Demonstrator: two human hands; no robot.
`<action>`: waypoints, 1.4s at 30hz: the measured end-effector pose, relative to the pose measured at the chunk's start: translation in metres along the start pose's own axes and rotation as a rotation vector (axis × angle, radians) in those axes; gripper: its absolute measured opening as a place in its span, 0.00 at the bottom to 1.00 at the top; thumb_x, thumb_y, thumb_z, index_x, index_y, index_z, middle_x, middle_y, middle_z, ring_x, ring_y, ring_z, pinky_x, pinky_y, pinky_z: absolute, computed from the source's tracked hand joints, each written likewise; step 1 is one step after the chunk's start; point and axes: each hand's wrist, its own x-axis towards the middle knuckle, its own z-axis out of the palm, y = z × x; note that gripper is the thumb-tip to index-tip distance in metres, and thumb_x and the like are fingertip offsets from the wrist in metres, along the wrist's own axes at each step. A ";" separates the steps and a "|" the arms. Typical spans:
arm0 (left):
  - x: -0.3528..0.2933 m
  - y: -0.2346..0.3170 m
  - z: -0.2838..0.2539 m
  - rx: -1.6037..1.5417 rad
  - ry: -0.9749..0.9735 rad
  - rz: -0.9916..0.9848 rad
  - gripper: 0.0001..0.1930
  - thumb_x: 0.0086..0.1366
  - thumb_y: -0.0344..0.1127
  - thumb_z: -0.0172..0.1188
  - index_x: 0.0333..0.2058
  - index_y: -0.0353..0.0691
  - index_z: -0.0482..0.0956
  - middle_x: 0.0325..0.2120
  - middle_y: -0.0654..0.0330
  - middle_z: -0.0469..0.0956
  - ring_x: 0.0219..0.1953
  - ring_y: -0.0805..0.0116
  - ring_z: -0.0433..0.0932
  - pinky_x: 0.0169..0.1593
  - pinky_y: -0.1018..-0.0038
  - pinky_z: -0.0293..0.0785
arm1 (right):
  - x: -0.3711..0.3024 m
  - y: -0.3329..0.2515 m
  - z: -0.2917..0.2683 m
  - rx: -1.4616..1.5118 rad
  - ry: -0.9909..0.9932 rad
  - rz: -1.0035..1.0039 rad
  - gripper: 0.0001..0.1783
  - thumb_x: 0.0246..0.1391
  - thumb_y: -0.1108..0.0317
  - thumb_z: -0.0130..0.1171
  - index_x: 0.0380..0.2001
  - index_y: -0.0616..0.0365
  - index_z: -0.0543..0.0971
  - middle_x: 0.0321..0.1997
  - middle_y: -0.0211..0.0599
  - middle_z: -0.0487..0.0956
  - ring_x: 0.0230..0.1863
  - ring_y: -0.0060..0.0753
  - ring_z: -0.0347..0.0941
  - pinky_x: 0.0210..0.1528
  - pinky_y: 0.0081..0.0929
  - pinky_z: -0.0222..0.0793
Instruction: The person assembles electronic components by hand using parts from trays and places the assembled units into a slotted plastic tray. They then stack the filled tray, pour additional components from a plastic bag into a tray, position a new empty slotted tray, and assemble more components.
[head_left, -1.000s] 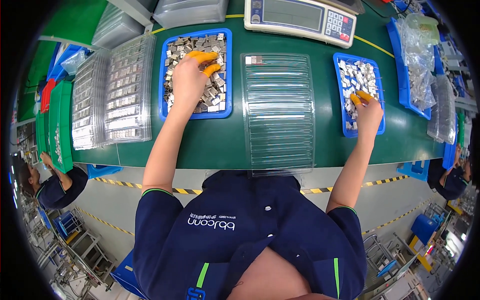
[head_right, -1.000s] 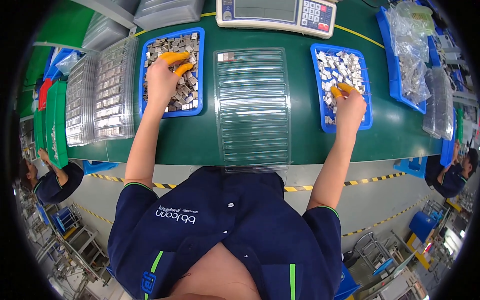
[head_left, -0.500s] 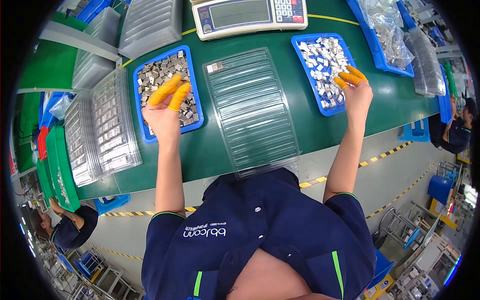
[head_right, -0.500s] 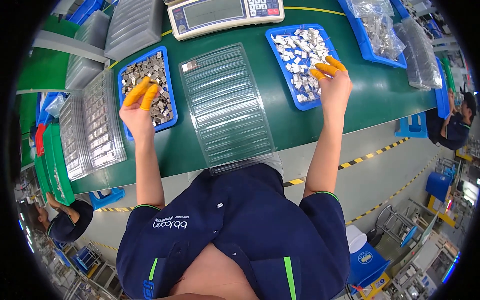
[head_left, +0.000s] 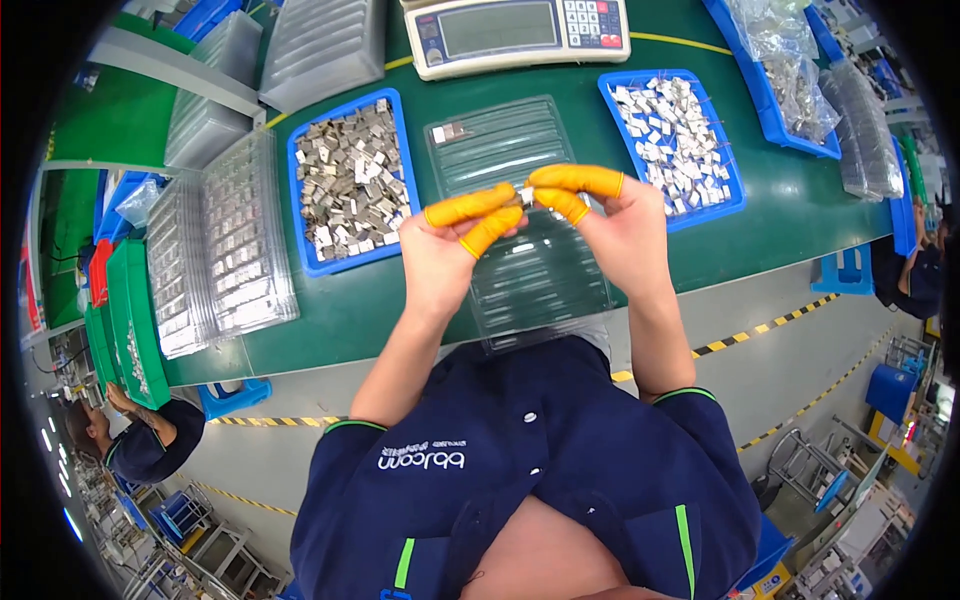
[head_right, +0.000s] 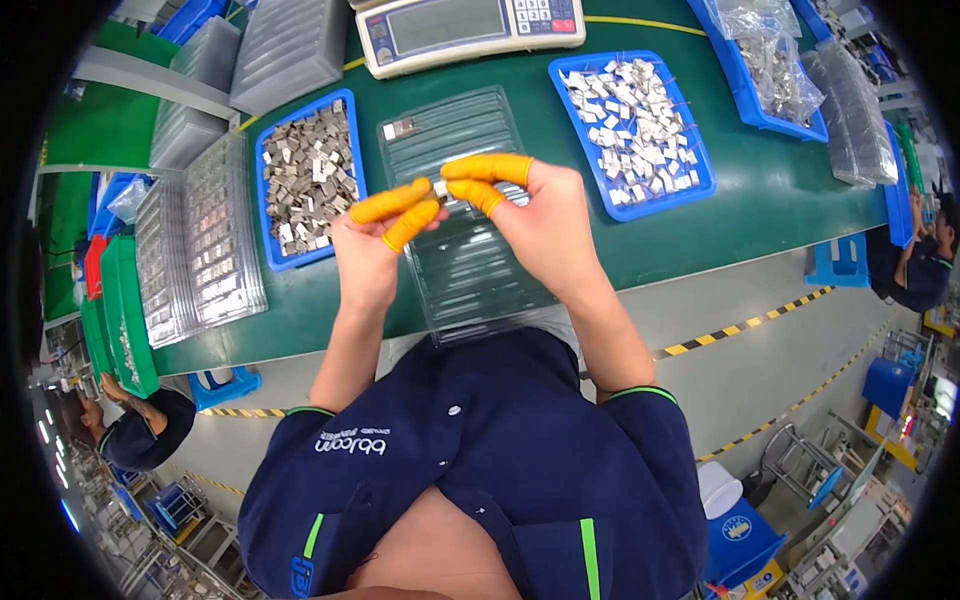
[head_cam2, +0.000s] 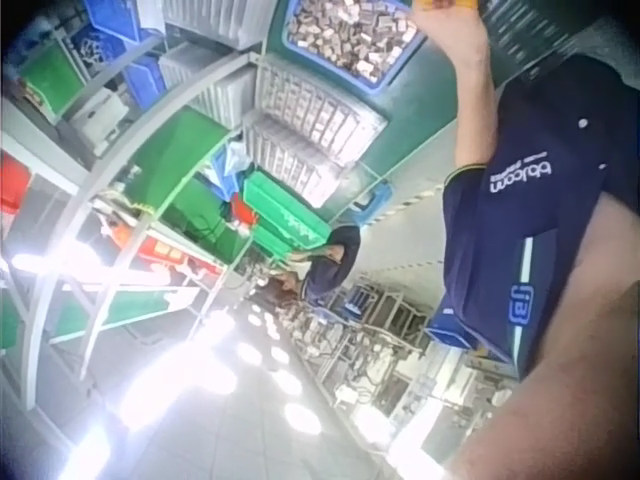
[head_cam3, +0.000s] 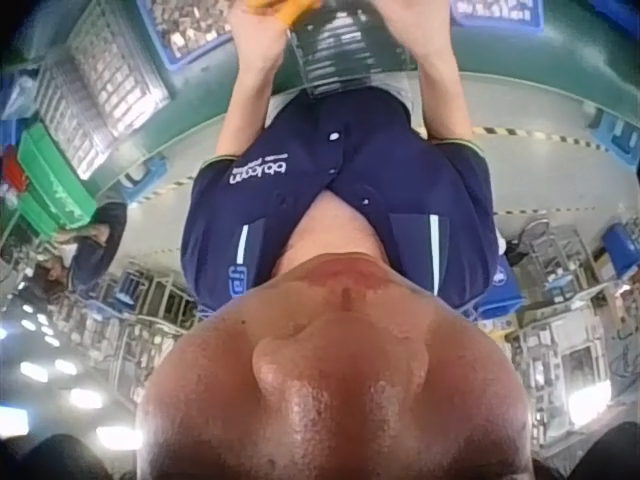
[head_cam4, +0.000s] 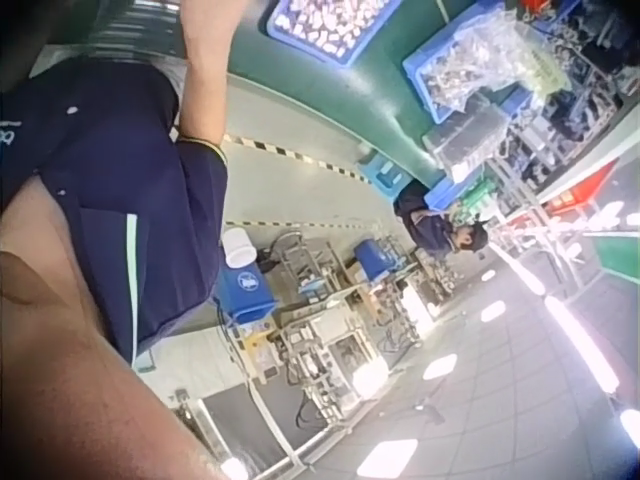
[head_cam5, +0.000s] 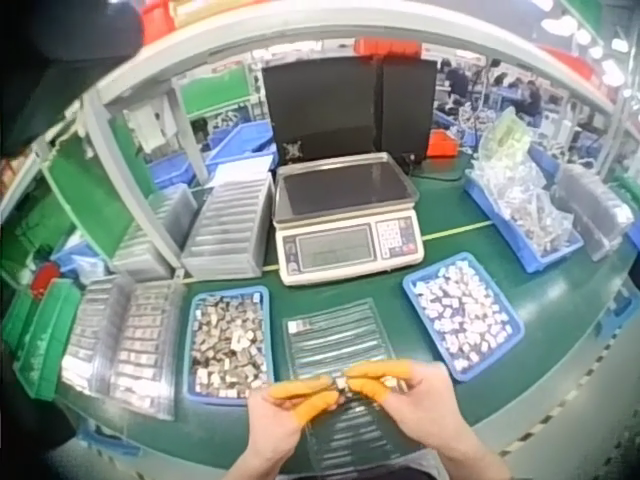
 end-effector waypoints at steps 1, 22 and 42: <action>-0.002 -0.001 -0.003 0.018 0.020 -0.033 0.12 0.53 0.21 0.59 0.38 0.26 0.76 0.33 0.49 0.77 0.33 0.60 0.79 0.40 0.72 0.77 | -0.001 -0.001 0.002 -0.122 -0.025 -0.019 0.09 0.44 0.78 0.60 0.33 0.68 0.78 0.33 0.38 0.79 0.37 0.25 0.75 0.40 0.21 0.71; -0.005 0.007 -0.033 -0.040 -0.137 -0.007 0.11 0.52 0.20 0.59 0.36 0.27 0.77 0.31 0.49 0.78 0.31 0.62 0.79 0.38 0.73 0.78 | 0.018 0.005 0.019 -0.077 -0.277 -0.005 0.11 0.33 0.72 0.69 0.26 0.58 0.81 0.26 0.32 0.77 0.32 0.26 0.71 0.38 0.22 0.66; -0.017 -0.017 -0.103 0.381 0.517 0.237 0.11 0.56 0.23 0.57 0.40 0.33 0.76 0.36 0.58 0.78 0.37 0.75 0.75 0.43 0.79 0.70 | 0.103 0.071 0.060 -1.102 0.020 -0.589 0.06 0.34 0.70 0.64 0.22 0.55 0.82 0.26 0.31 0.75 0.33 0.32 0.69 0.52 0.36 0.56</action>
